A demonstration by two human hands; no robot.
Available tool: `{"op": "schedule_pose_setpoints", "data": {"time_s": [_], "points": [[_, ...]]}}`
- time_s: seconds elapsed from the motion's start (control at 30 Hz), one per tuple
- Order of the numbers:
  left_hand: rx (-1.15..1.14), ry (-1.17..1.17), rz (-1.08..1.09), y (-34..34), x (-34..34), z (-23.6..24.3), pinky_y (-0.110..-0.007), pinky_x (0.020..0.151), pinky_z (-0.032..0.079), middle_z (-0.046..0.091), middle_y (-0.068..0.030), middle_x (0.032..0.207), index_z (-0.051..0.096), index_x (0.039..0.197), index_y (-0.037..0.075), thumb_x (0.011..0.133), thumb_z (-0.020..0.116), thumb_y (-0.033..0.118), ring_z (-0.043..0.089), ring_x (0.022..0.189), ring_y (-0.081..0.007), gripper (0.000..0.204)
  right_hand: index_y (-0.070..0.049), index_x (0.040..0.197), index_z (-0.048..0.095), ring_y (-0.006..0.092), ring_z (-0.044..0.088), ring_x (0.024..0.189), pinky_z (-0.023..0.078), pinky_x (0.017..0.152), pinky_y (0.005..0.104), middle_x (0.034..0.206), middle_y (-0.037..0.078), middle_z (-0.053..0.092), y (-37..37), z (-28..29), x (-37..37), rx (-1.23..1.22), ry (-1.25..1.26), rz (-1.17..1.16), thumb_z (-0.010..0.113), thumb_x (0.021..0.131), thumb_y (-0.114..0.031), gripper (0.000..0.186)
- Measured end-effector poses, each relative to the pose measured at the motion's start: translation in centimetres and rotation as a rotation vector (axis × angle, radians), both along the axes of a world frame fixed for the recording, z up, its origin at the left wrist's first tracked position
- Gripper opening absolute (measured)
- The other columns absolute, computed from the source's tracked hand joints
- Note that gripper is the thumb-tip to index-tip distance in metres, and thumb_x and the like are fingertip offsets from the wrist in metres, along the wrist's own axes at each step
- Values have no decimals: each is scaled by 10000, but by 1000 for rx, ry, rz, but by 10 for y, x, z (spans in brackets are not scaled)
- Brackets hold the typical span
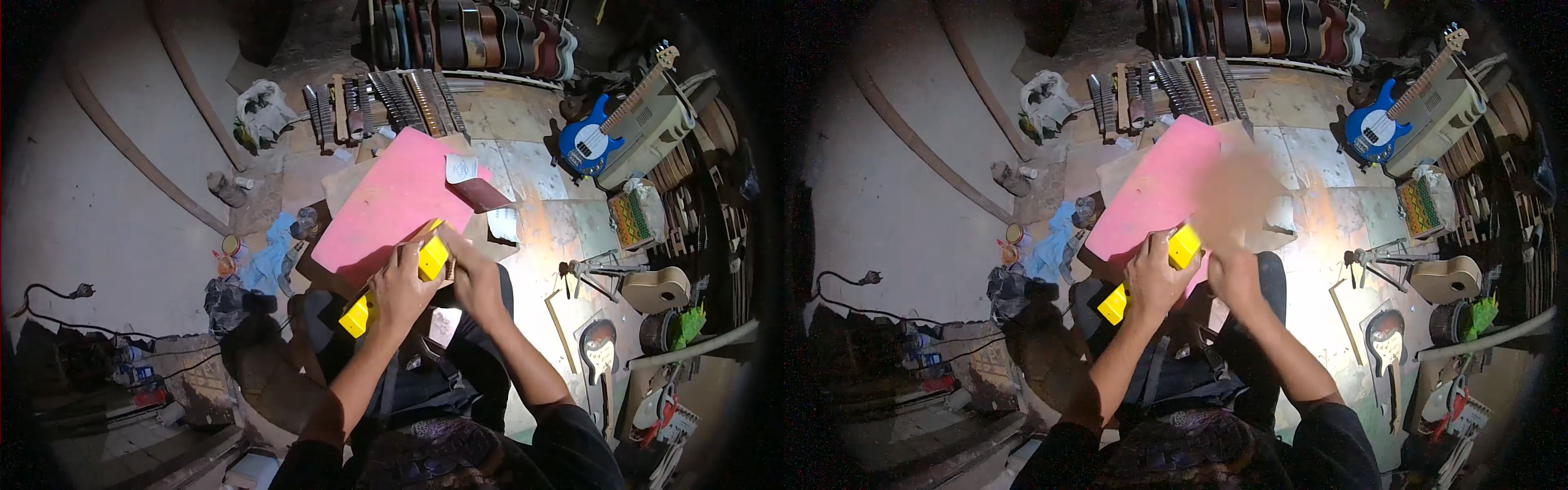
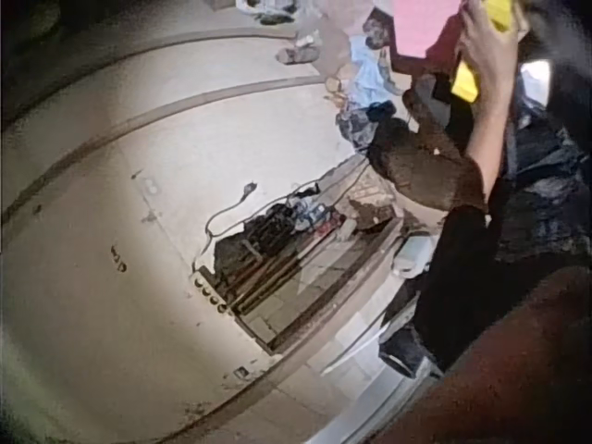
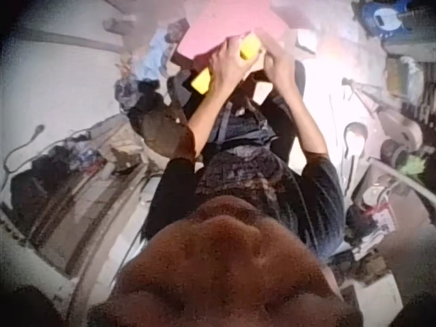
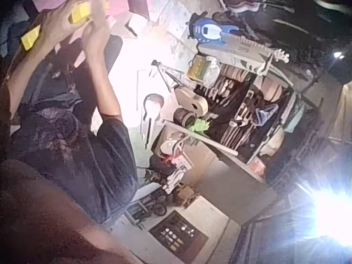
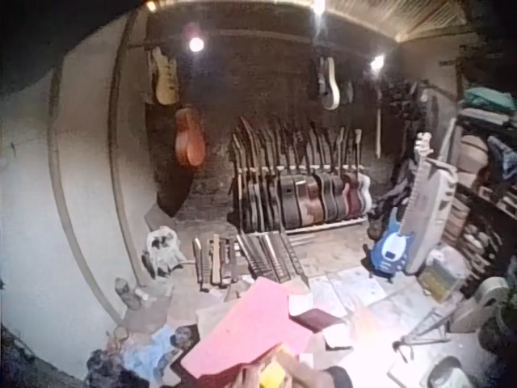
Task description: The person sands the curved edges of a yellow guitar body with a piece of sandpaper, turning the body over and working on different sections of the sides.
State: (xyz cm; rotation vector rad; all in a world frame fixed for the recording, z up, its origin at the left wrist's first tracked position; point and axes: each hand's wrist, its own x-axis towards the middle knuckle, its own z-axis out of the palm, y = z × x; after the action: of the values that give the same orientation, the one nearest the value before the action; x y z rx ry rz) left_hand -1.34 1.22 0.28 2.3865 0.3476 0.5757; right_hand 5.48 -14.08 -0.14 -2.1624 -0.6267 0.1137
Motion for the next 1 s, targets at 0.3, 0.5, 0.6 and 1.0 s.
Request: {"op": "schedule_pose_setpoints", "data": {"time_s": [0.3, 0.5, 0.6, 1.0], "points": [[0, 46, 7, 0, 8, 9, -536, 757, 573, 712, -179, 1055, 622, 1173, 76, 776, 865, 373, 710, 910, -435, 552, -76, 1423, 632, 352, 723, 1139, 542, 926, 383, 1299, 275, 678, 3, 6, 19, 44, 167, -53, 470, 912, 109, 566], [-13, 21, 19, 15, 5, -2, -537, 756, 569, 711, -172, 1067, 626, 1159, 74, 800, 851, 397, 707, 915, -438, 533, -67, 1426, 625, 352, 705, 1185, 527, 1001, 382, 1297, 266, 683, 18, 20, -18, 132, -210, 113, 465, 893, 108, 584], [2, 54, 7, 6, 14, 9, -536, 769, 568, 709, -165, 1083, 623, 1167, 76, 782, 860, 374, 705, 943, -428, 542, -74, 1433, 621, 347, 708, 1178, 532, 993, 393, 1280, 259, 694, 7, -7, 19, 17, 9, -46, 469, 896, 109, 587], [-20, 44, 29, 14, 8, 1, -543, 784, 566, 709, -168, 1071, 624, 1153, 77, 797, 851, 381, 701, 962, -440, 520, -76, 1463, 601, 188, 668, 765, 553, 730, 333, 1257, 239, 706, 13, 3, -2, 91, -194, 84, 434, 906, 134, 619]]}}
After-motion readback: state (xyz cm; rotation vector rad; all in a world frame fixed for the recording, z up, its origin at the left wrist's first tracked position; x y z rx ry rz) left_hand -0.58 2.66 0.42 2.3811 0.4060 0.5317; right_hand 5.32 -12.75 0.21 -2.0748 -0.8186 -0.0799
